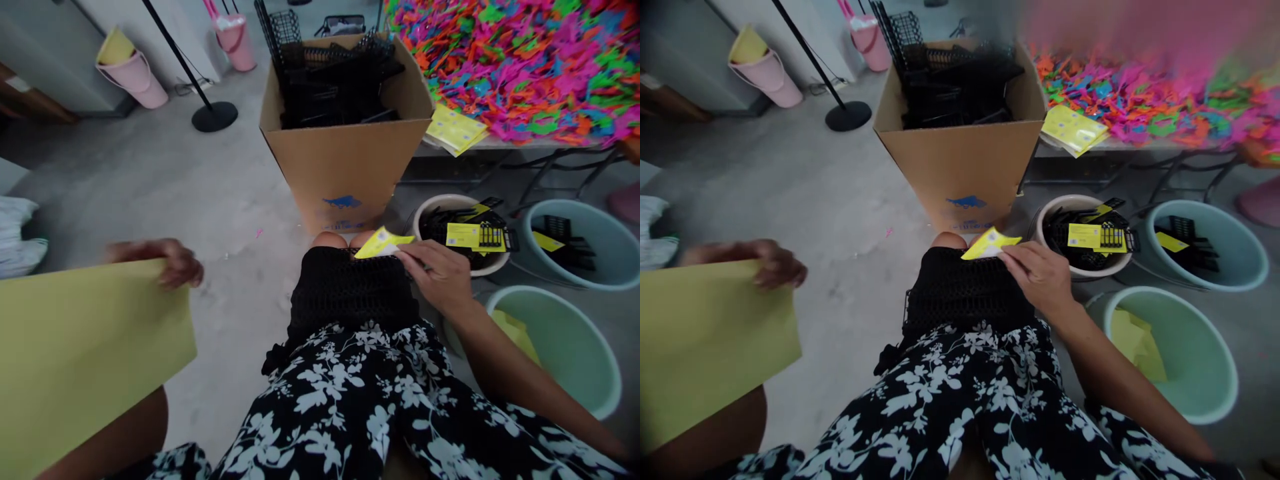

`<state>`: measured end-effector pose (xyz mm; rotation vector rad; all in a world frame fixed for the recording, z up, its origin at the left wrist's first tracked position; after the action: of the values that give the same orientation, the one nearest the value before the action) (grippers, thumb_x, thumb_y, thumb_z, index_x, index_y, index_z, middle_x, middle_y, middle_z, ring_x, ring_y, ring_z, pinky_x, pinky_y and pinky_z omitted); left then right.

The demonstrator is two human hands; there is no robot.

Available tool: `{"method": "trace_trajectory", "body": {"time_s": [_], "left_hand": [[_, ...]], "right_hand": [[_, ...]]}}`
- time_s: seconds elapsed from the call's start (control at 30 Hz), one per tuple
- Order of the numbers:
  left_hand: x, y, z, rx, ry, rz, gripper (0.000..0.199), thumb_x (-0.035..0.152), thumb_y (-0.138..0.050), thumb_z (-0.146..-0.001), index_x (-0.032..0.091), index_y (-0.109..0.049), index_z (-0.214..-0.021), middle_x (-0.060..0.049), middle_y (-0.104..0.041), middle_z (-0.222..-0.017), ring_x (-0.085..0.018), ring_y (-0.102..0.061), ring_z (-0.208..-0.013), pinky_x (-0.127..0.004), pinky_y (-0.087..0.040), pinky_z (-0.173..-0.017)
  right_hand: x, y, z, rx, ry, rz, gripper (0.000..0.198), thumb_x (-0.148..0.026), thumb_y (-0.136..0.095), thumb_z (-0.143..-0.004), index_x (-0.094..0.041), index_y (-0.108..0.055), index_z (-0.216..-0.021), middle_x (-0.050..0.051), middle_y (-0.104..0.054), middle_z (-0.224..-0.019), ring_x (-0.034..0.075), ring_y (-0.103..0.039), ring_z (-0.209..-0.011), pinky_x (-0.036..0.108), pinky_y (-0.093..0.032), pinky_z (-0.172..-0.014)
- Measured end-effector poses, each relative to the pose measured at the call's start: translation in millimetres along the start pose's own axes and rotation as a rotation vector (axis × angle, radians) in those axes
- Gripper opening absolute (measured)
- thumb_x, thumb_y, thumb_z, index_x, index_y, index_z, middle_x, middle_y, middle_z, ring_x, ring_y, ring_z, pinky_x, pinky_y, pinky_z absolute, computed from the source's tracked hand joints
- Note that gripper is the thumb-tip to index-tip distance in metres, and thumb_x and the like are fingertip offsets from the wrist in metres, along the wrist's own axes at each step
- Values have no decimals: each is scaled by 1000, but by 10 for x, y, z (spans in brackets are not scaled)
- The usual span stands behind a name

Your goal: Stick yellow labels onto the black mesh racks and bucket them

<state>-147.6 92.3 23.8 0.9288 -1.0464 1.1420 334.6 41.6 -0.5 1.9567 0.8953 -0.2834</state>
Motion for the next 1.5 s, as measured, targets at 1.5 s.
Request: {"method": "trace_trajectory", "body": {"time_s": [1.5], "left_hand": [[-751, -2472, -572, -373, 446, -562, 35, 54, -64, -88, 22, -66, -73, 1, -62, -61, -14, -51, -48, -27, -28, -45]], "right_hand": [[594, -710, -8, -631, -628, -354, 25, -44, -67, -94, -22, -77, -86, 2, -77, -85, 18, -65, -74, 28, -45, -65]]}}
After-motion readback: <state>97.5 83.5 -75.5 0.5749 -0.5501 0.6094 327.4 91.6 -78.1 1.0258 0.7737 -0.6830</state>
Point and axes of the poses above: each hand's wrist, its own z-axis away from the middle knuckle, its own y-axis out of the back of the hand, x = y × z, the point moved 6 cm from there along -z, towards the middle knuckle
